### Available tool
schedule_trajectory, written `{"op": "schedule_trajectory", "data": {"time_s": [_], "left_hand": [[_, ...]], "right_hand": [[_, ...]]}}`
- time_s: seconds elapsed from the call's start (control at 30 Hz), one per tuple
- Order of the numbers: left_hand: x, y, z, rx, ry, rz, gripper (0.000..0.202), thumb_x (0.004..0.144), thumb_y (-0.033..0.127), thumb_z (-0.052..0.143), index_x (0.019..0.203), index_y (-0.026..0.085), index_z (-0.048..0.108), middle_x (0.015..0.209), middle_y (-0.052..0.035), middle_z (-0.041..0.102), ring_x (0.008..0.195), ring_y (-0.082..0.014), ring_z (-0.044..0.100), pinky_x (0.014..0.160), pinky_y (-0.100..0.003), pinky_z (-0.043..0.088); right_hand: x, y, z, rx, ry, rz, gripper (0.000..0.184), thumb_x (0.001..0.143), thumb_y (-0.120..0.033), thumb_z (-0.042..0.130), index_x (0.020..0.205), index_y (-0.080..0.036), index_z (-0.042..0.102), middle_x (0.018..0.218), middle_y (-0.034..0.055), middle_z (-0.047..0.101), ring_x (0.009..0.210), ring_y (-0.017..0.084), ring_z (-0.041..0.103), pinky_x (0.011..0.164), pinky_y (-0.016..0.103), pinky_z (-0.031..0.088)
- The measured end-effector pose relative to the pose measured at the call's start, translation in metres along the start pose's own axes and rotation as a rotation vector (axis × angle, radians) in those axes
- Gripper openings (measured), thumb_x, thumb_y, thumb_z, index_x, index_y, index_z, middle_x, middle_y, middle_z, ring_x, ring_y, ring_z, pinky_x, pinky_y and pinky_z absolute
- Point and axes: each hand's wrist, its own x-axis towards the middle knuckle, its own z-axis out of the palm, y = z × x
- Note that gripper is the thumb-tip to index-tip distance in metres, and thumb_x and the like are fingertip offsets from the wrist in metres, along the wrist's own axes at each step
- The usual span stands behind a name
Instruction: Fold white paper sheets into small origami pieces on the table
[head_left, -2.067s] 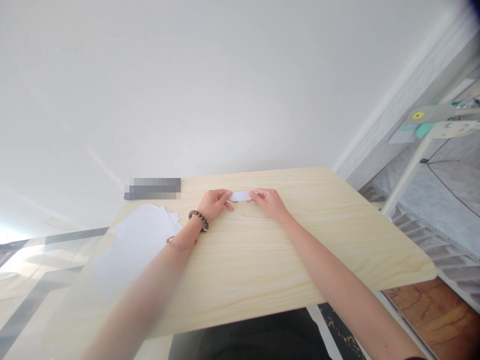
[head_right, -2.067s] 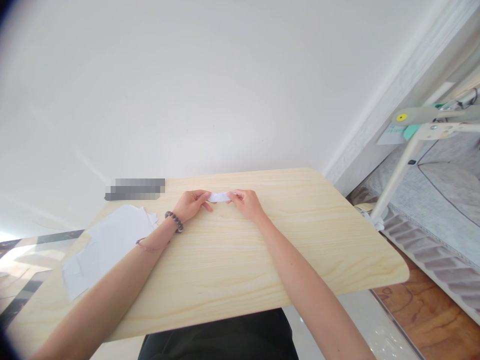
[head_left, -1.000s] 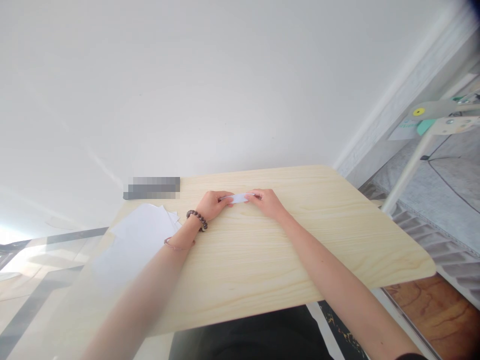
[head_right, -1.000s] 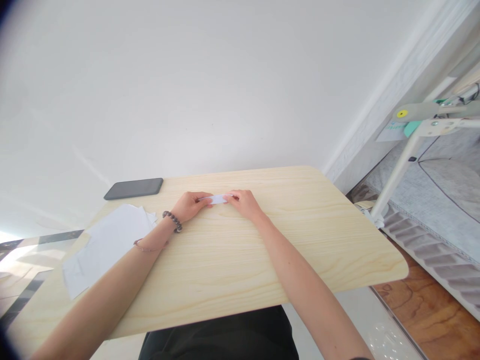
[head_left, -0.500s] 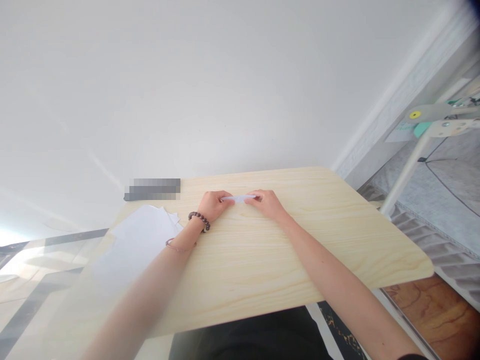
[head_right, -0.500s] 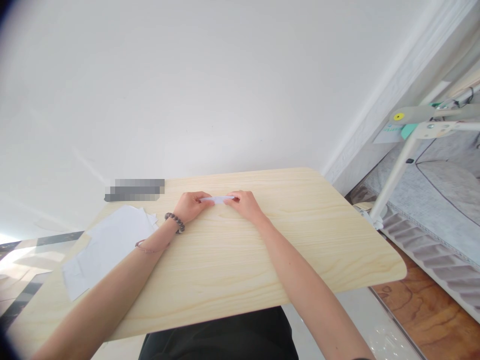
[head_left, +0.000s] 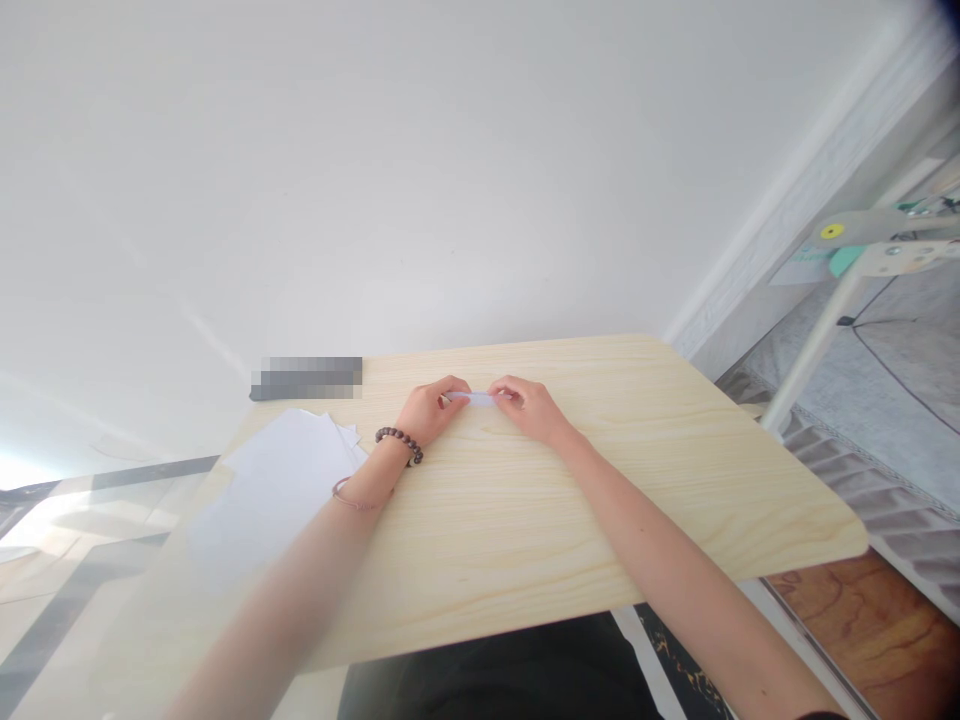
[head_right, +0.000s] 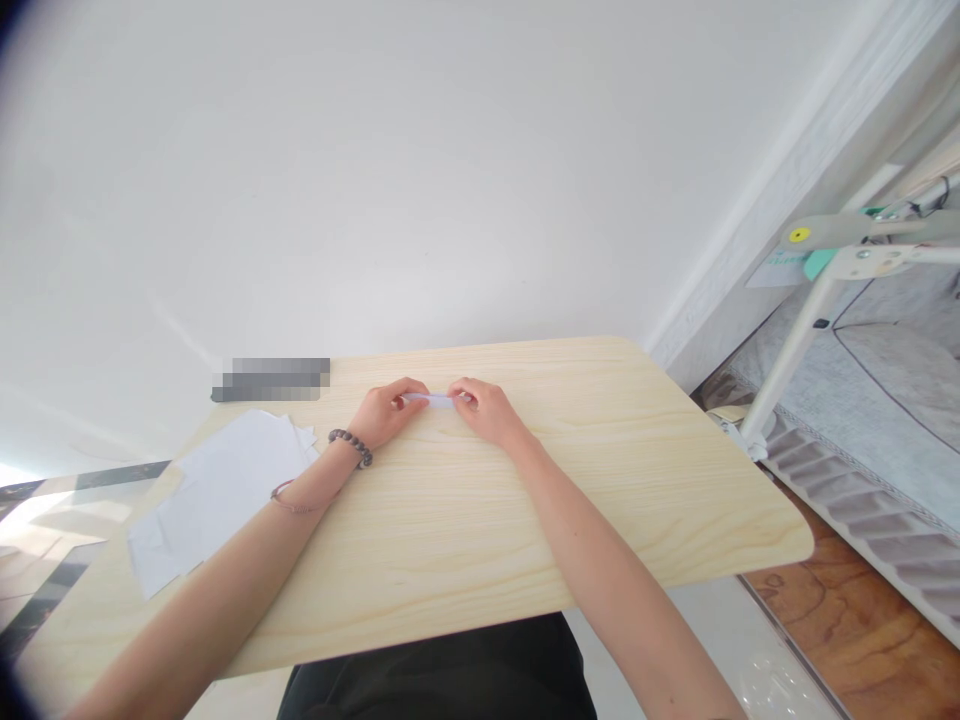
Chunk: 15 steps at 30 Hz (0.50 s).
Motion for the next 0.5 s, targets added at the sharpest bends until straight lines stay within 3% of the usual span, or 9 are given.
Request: {"op": "schedule_trajectory", "data": {"time_s": [0.2,0.5], "left_hand": [[-0.002,0.005,-0.001,0.064,-0.026,0.029,0.022,0.075,0.031,0.046,0.089,0.021,0.060,0.087,0.0007,0.063,0.061,-0.0105,0.050,0.064,-0.023,0.040],[-0.003,0.009,0.000,0.066,-0.053,0.095,0.028,0.081,0.033,0.039,0.095,0.021,0.060,0.097,-0.0032,0.061,0.078,-0.0143,0.054,0.069,-0.024,0.042]], "right_hand": [[-0.003,-0.002,-0.001,-0.132,-0.019,-0.062,0.018,0.070,-0.012,0.044,0.080,-0.019,0.058,0.082,0.0017,0.061,0.075,0.013,0.052,0.070,0.025,0.039],[-0.004,-0.011,-0.003,-0.223,-0.037,-0.089,0.016,0.077,-0.018,0.043,0.077,-0.019,0.059,0.081,0.0029,0.061,0.076,0.013,0.053,0.072,0.025,0.038]]}}
